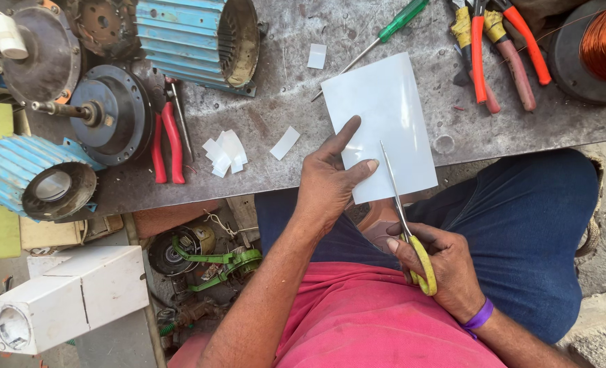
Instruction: The person cuts a white plastic sheet into smaller rectangular pieces using scissors. They hold the sheet with one hand and cut strips, then trim the strips into smaller pieces, placing them on the workbench.
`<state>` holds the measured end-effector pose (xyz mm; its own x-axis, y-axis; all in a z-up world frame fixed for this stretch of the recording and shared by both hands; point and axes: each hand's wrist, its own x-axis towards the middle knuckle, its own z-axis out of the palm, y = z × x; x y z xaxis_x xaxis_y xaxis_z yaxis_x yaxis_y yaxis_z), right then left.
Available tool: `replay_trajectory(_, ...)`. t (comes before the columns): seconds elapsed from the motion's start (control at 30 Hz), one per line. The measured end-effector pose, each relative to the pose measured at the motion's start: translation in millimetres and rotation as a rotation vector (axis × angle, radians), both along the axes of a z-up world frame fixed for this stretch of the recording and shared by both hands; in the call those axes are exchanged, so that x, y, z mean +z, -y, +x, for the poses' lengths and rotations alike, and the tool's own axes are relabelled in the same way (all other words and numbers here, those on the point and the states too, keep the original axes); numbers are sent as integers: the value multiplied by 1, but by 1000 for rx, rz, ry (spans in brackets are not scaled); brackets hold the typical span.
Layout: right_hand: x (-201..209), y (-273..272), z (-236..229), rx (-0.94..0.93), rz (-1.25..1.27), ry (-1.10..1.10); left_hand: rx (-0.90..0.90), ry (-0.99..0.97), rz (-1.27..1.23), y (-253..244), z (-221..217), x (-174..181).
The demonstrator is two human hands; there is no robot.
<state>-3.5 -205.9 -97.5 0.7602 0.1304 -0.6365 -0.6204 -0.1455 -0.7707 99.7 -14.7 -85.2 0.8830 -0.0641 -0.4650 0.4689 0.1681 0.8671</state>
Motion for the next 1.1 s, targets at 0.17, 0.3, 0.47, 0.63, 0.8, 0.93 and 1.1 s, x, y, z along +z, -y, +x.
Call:
replay_trajectory(0.17,-11,3,-3,29,-65,23,14,-14,-5,1,1,-1)
replay_trajectory(0.3,-10,3,-4,-7,-24,-10,14,35,-13,1,1,-3)
replay_trajectory(0.47,-3,-2,5,12,16,-11,17,-24,-1,-1,1,-2)
replay_trajectory(0.63,-2,-9,21,-28,53,-9,-6,-3,-10,-1,-2,0)
replay_trajectory(0.8,-7,-13,21,-47,38,16,2,-41,-8,-3,-2,0)
replay_trajectory(0.93,-12,-10,18,-30,14,31,2,-21,-16,-3,-3,-2)
replay_trajectory(1.1,-17,-9,16,-14,-18,64,8,6,-46,-4,-3,-3)
